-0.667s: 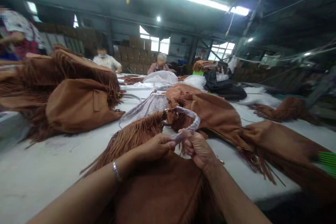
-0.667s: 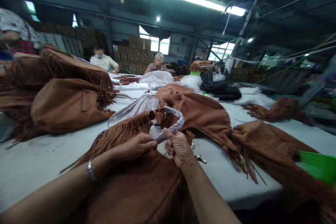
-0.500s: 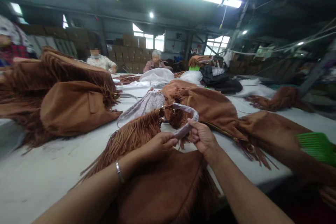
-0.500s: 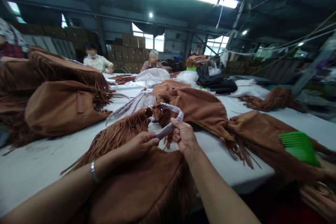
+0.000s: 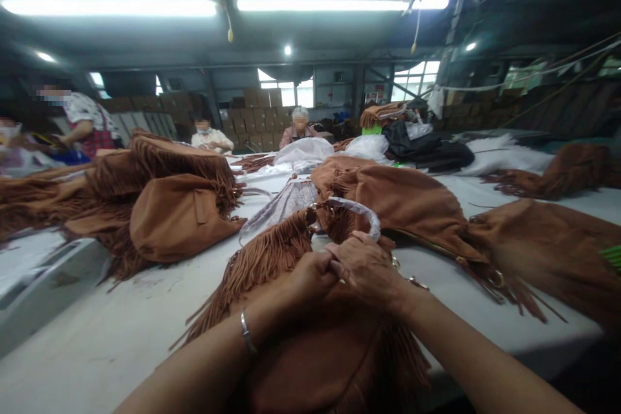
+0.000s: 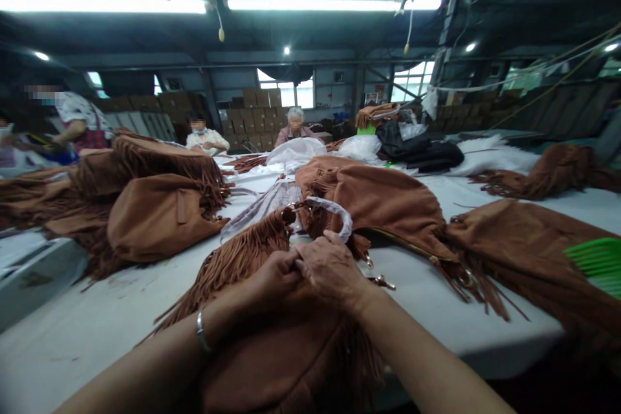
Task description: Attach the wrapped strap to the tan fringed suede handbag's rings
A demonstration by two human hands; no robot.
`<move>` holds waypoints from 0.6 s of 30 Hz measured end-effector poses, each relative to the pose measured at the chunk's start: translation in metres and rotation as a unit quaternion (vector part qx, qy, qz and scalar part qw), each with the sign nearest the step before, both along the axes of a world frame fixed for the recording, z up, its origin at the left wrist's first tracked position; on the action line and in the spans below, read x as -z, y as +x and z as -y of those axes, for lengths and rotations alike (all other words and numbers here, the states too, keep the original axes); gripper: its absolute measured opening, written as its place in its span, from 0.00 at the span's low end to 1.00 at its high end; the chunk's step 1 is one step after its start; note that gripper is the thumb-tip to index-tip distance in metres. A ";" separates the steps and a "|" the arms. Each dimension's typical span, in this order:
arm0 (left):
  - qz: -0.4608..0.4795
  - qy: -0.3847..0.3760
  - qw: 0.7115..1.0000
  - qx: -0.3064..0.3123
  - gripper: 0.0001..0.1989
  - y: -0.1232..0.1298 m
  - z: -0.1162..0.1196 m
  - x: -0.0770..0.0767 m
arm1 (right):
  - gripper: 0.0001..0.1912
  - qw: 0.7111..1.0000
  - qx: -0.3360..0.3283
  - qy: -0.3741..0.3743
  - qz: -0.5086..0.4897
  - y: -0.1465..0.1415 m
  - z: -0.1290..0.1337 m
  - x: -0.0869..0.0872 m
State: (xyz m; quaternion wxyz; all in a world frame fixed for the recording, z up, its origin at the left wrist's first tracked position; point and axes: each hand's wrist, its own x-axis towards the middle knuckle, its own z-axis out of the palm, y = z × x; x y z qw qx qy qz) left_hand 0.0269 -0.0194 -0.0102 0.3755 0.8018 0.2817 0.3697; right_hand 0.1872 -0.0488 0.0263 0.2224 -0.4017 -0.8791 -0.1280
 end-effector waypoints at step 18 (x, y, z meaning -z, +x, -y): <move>-0.223 -0.067 0.973 -0.008 0.11 0.047 -0.005 -0.023 | 0.14 0.972 0.199 0.012 -0.121 0.107 -0.058 0.009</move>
